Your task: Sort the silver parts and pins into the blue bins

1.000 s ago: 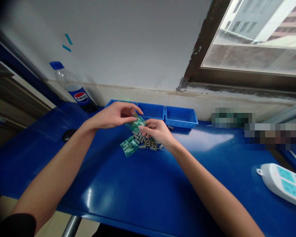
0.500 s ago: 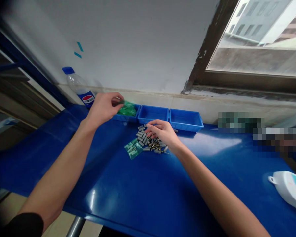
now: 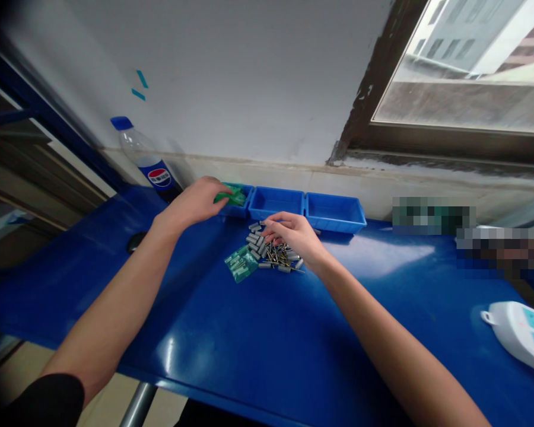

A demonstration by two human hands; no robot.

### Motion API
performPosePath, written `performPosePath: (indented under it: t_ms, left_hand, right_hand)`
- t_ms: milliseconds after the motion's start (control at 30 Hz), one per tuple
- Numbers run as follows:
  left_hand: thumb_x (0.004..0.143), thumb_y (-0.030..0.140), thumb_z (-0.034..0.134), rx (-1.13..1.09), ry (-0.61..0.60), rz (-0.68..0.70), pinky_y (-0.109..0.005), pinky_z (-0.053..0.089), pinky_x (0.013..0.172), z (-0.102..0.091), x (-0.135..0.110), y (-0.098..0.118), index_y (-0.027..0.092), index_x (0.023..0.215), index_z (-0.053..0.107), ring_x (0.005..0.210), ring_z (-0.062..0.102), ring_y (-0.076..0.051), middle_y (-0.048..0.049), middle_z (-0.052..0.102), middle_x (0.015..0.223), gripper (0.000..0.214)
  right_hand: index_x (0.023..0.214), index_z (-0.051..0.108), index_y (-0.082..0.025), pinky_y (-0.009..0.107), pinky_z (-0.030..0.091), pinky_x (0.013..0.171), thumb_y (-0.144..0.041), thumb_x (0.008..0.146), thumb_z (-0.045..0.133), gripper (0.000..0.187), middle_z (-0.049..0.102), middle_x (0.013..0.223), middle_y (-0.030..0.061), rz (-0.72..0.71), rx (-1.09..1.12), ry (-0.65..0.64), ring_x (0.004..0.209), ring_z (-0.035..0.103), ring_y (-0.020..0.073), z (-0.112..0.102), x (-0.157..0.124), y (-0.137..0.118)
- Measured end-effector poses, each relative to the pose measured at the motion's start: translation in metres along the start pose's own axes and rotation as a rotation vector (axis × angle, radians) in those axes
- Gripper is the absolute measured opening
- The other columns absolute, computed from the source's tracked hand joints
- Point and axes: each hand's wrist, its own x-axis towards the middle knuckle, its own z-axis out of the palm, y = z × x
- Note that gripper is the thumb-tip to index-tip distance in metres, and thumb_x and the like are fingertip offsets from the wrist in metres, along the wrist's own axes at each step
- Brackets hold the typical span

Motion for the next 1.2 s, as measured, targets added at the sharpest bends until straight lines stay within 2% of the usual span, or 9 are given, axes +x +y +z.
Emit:
performPosePath:
  t_ms: [100, 167, 267, 333, 500, 633, 800, 933, 1200]
  left_hand:
    - [0.09, 0.025, 0.063, -0.104, -0.113, 0.15, -0.031, 0.05, 0.087, -0.012, -0.002, 0.016, 0.017, 0.102, 0.078, 0.091, 0.07, -0.021, -0.0084, 0.078, 0.099, 0.021]
    - [0.086, 0.03, 0.069, -0.148, -0.313, 0.189, -0.029, 0.048, 0.076, -0.016, -0.005, 0.029, 0.017, 0.091, 0.076, 0.081, 0.068, -0.018, -0.0058, 0.076, 0.088, 0.016]
    - [0.07, 0.04, 0.085, -0.137, -0.601, 0.194, -0.026, 0.042, 0.065, -0.011, -0.01, 0.046, 0.017, 0.092, 0.071, 0.073, 0.063, -0.017, -0.0028, 0.074, 0.084, 0.034]
    - [0.062, 0.041, 0.091, -0.129, -0.682, 0.166, -0.026, 0.039, 0.06, -0.001, -0.01, 0.052, 0.018, 0.096, 0.067, 0.071, 0.062, -0.017, -0.0019, 0.073, 0.084, 0.048]
    - [0.063, 0.023, 0.087, -0.24, -0.747, 0.194, -0.025, 0.04, 0.061, 0.018, -0.003, 0.045, 0.018, 0.098, 0.062, 0.07, 0.063, -0.016, 0.0005, 0.072, 0.08, 0.043]
    - [0.069, 0.024, 0.082, -0.434, -0.718, 0.194, -0.024, 0.045, 0.063, 0.01, -0.001, 0.032, 0.018, 0.099, 0.065, 0.07, 0.067, -0.016, -0.0002, 0.073, 0.078, 0.035]
    - [0.083, 0.034, 0.072, -0.659, -0.5, 0.254, -0.027, 0.052, 0.071, -0.007, -0.002, 0.03, 0.017, 0.101, 0.071, 0.08, 0.072, -0.018, -0.0062, 0.077, 0.088, 0.024]
    - [0.085, 0.035, 0.071, -0.704, -0.341, 0.24, -0.029, 0.054, 0.077, -0.014, -0.002, 0.036, 0.015, 0.102, 0.075, 0.086, 0.073, -0.019, -0.0087, 0.079, 0.096, 0.026]
    - [0.084, 0.037, 0.074, -0.725, -0.362, 0.241, -0.029, 0.055, 0.073, -0.02, -0.007, 0.037, 0.015, 0.101, 0.076, 0.082, 0.074, -0.02, -0.0073, 0.08, 0.089, 0.028]
  right_hand:
    - [0.092, 0.073, -0.02, 0.031, 0.054, 0.07, -0.041, 0.085, 0.078, 0.022, 0.079, 0.086, 0.0073, 0.008, -0.022, 0.004, 0.075, 0.072, 0.0162, 0.0, 0.0, -0.001]
    - [0.091, 0.072, -0.02, 0.03, 0.054, 0.07, -0.04, 0.085, 0.077, 0.022, 0.079, 0.086, 0.0073, 0.01, -0.027, 0.004, 0.076, 0.072, 0.0164, 0.0, 0.0, -0.001]
    - [0.091, 0.071, -0.02, 0.031, 0.054, 0.071, -0.041, 0.085, 0.077, 0.023, 0.079, 0.086, 0.0077, 0.004, -0.028, -0.008, 0.078, 0.073, 0.0171, 0.0, 0.0, -0.001]
    - [0.091, 0.07, -0.02, 0.031, 0.054, 0.071, -0.041, 0.085, 0.077, 0.022, 0.079, 0.086, 0.0076, 0.001, -0.029, -0.015, 0.078, 0.073, 0.0174, 0.0, 0.0, -0.001]
    - [0.091, 0.07, -0.021, 0.031, 0.054, 0.072, -0.04, 0.086, 0.075, 0.02, 0.079, 0.086, 0.0072, 0.006, -0.049, -0.022, 0.078, 0.073, 0.0172, -0.001, 0.0, 0.0]
    - [0.093, 0.071, -0.02, 0.032, 0.054, 0.073, -0.04, 0.087, 0.074, 0.02, 0.079, 0.087, 0.0076, -0.003, -0.101, -0.014, 0.079, 0.073, 0.0182, -0.002, 0.001, 0.002]
    - [0.097, 0.076, -0.021, 0.035, 0.057, 0.079, -0.043, 0.078, 0.085, 0.031, 0.08, 0.093, 0.0066, -0.098, -0.185, -0.082, 0.082, 0.073, 0.0204, 0.0, 0.001, 0.007]
    - [0.094, 0.076, -0.019, 0.034, 0.055, 0.07, -0.049, 0.075, 0.086, 0.037, 0.078, 0.086, 0.0061, -0.124, -0.148, -0.082, 0.074, 0.071, 0.0192, 0.001, 0.0, 0.009]
    - [0.085, 0.075, -0.018, 0.032, 0.053, 0.068, -0.052, 0.074, 0.087, 0.037, 0.077, 0.076, 0.0055, -0.107, -0.118, -0.011, 0.067, 0.068, 0.0169, 0.004, -0.003, 0.003]
